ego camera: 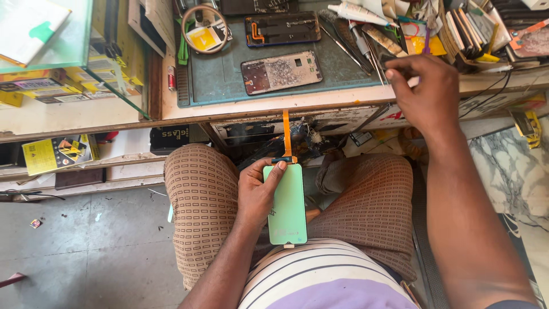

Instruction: The person removes a smartphone from a drawer and places it on the workbench. They then disassemble the phone by separating the screen assembly from the chassis and detaching the ribbon cable. The person handles the screen and internal components, preparing them for further repair.

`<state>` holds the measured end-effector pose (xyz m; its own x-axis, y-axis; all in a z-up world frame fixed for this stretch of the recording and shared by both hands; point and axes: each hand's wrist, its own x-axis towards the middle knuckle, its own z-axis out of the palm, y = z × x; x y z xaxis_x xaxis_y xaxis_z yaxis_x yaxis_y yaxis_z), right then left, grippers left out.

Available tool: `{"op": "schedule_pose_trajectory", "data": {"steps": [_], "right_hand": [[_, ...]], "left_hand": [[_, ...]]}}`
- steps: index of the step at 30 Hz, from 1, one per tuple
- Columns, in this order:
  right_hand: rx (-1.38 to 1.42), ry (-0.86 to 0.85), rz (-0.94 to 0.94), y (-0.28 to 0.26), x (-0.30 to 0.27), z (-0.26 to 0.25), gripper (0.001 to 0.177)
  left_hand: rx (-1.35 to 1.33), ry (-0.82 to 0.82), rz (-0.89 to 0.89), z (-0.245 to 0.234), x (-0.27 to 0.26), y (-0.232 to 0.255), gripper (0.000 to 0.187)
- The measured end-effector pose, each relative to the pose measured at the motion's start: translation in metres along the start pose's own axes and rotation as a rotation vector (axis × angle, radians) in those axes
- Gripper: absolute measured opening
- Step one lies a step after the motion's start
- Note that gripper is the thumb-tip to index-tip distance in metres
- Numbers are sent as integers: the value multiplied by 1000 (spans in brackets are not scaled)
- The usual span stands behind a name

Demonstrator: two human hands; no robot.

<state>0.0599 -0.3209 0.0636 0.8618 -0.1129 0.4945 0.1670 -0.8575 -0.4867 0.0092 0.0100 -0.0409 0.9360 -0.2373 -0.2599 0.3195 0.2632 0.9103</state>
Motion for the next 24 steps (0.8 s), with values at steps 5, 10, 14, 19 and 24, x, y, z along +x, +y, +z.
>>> {"op": "schedule_pose_trajectory", "data": {"steps": [5, 10, 14, 19, 24], "right_hand": [[-149, -110, -94, 7, 37, 19, 11], [-289, -150, -148, 11, 76, 58, 15], [-524, -258, -6, 10, 91, 77, 18], [-427, -324, 185, 22, 103, 76, 24], [-233, -235, 163, 48, 104, 53, 26]], "left_hand": [[-10, 4, 6, -3, 2, -3, 22], [-3, 9, 26, -6, 6, -8, 21], [27, 21, 53, -6, 7, -7, 20], [48, 24, 21, -10, 5, -4, 20], [79, 26, 25, -10, 4, 0, 21]]}}
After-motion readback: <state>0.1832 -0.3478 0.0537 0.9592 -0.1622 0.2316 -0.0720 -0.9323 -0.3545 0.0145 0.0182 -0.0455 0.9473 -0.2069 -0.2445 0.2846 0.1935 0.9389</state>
